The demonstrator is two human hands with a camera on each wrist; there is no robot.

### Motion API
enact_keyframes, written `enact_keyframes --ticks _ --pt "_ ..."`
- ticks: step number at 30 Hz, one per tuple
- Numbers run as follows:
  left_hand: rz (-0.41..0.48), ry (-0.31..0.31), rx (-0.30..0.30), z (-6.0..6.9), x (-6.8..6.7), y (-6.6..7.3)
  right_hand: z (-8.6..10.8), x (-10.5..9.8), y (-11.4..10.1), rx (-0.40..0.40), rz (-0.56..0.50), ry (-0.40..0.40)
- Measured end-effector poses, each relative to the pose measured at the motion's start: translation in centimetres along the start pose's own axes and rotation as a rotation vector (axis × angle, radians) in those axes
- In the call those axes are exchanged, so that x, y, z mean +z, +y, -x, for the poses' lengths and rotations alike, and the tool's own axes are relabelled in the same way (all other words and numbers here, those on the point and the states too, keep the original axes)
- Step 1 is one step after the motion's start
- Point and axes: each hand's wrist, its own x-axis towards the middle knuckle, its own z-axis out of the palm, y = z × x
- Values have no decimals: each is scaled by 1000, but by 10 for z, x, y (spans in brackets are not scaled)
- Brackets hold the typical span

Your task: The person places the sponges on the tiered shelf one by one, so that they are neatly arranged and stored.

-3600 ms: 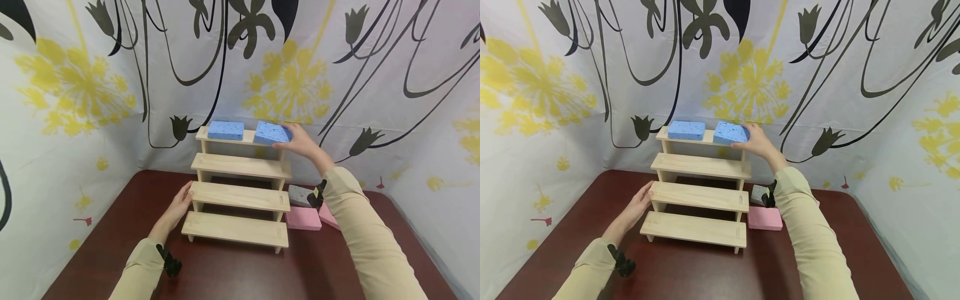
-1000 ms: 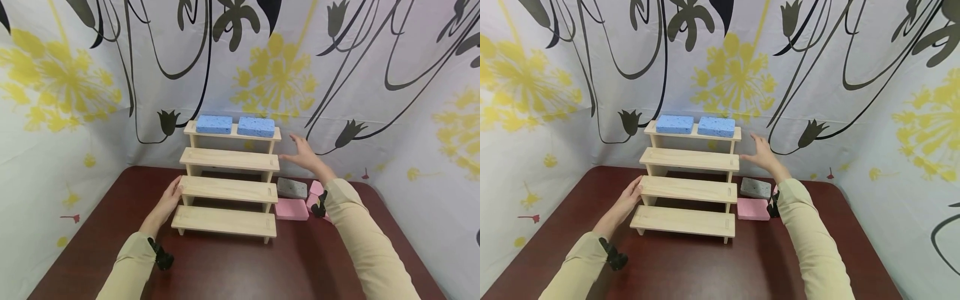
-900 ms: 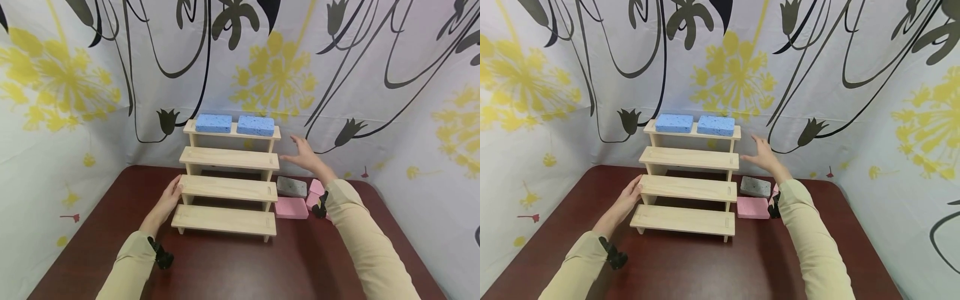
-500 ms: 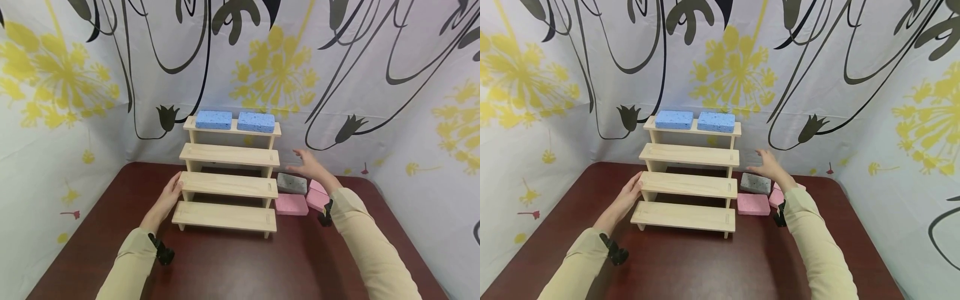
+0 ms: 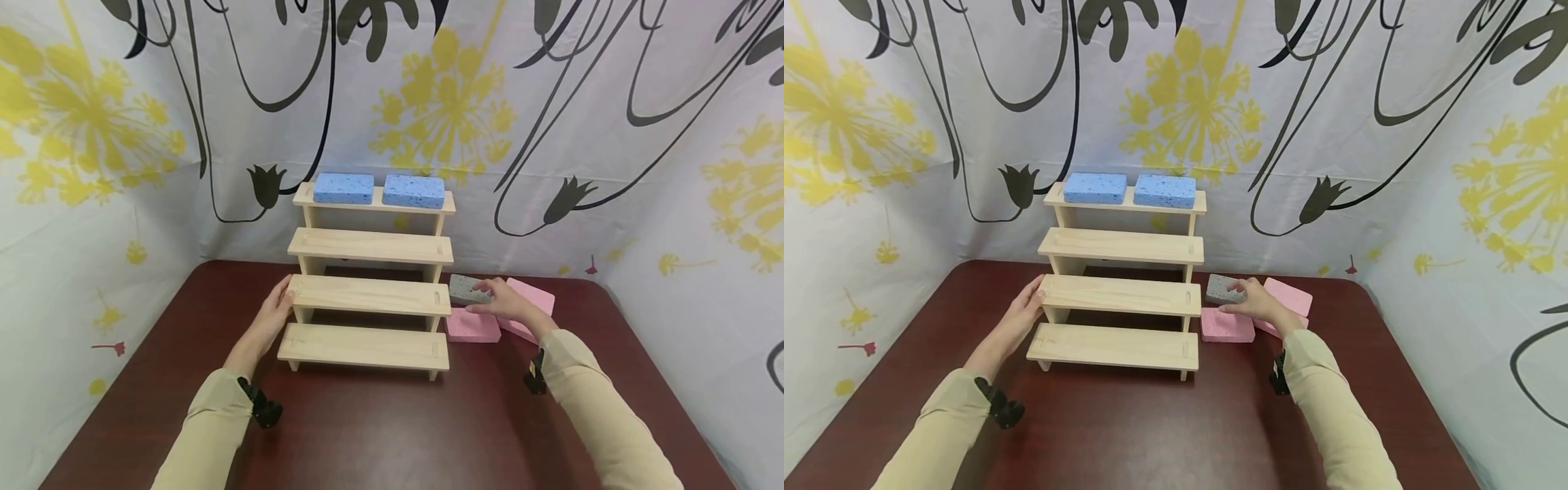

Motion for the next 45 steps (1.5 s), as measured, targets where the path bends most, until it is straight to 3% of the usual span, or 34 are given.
enact_keyframes --ticks 5,11,15,21,25,30,39,45 --pt "15 6 1 -2 0 1 2 13 11 -18 -24 -16" --pt "10 13 2 -3 0 2 5 29 19 -88 205 47" --pt "8 9 13 -1 -1 3 9 35 15 -96 275 72" --pt "13 8 7 4 -4 2 9 38 11 -136 255 70" --pt "15 3 4 6 -5 2 9 37 7 -71 248 14" --pt "28 1 13 6 -3 2 8 38 10 -64 303 -18" --pt "27 1 26 2 -1 2 6 42 18 -126 294 32" --pt "31 -9 24 1 0 0 5 32 18 -112 241 55"
